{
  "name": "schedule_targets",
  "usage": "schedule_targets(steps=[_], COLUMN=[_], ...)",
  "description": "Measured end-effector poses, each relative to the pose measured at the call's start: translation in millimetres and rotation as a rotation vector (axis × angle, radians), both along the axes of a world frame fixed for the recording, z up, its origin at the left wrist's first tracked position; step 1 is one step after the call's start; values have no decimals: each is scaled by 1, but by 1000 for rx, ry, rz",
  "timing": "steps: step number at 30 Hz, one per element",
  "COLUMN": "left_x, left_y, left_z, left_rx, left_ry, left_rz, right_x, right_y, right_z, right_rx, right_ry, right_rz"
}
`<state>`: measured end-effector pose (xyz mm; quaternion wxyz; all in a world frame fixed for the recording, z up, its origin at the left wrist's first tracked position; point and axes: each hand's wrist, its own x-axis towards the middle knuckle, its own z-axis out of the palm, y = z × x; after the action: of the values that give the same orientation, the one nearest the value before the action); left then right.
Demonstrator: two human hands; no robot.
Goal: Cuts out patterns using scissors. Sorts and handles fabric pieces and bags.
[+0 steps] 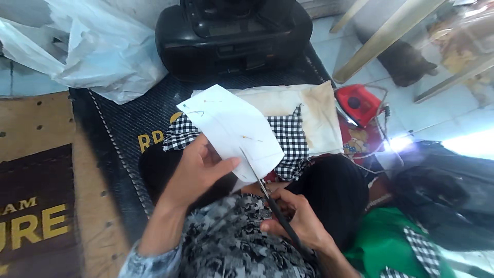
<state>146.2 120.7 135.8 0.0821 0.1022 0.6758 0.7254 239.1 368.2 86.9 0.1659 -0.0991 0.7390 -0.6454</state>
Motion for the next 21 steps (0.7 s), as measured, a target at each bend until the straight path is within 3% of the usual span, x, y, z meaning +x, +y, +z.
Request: schedule_targets(steps=[5,21], left_x=[0,-2], left_y=[-2,-4], left_z=[-1,1], left_rx=[33,-85], left_ry=[-27,-9], left_rz=[127,99], right_x=[3,-5], right_y=[5,8], right_z=[-5,-2], right_rx=[16,51], right_ry=[-20,-36], right_rz=[5,51])
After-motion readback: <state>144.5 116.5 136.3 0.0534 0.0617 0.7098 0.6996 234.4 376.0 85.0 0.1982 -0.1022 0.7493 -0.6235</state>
